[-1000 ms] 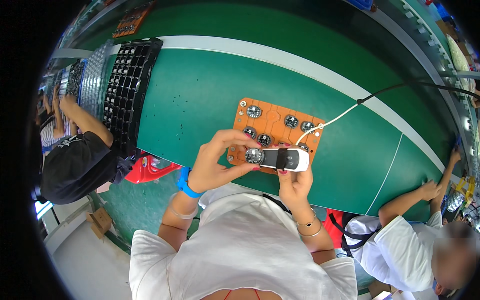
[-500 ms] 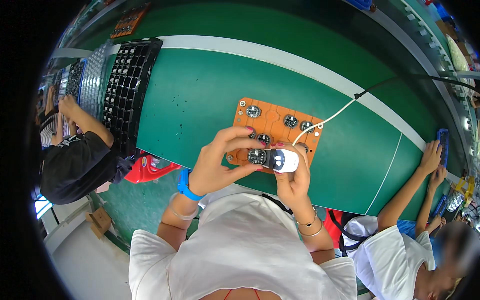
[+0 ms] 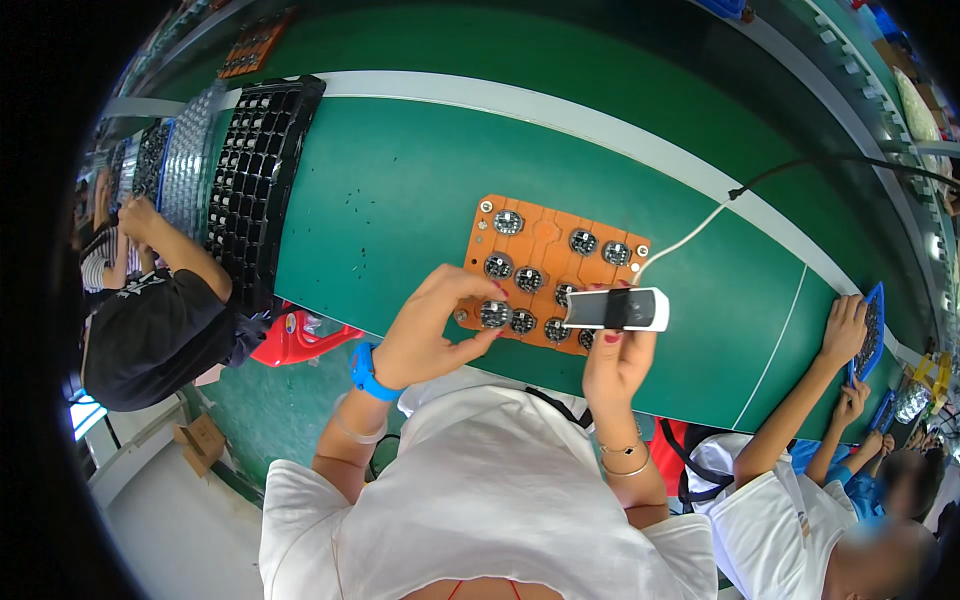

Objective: Testing or scanning electronic components on a circuit board at an assembly line.

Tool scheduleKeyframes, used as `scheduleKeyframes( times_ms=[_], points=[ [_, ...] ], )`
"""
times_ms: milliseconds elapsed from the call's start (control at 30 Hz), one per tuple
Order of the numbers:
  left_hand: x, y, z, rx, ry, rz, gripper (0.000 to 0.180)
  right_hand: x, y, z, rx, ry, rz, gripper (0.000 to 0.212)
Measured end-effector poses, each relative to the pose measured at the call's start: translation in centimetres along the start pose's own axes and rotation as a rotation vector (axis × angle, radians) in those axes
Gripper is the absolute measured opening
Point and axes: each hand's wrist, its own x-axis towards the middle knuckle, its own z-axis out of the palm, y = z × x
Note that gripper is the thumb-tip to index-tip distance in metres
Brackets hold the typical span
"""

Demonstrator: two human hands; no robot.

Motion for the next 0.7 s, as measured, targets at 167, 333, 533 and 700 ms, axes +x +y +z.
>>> scheduleKeyframes(
  times_ms=[167, 333, 533, 700],
  points=[
    [-1.5, -2.8, 0.8, 0.319, -0.124, 0.09, 0.04, -0.1, 0.2, -2.0, -0.106, -0.003, -0.042, 0.048],
    [-1.0, -2.3, 2.4, 0.378, -0.109, 0.191, 0.04, -1.1, -0.2, -2.1, -0.197, -0.07, 0.003, 0.044],
    [-0.4, -1.5, 2.7, 0.277, -0.057, 0.188, 0.037, -0.6, -0.9, -2.1, -0.474, -0.307, -0.133, 0.031],
    [0.6, 0.6, 2.6, -0.003, -0.084, 0.106, 0.035, -0.2, -1.9, -0.9, -0.568, -0.341, -0.191, 0.029]
  ],
)
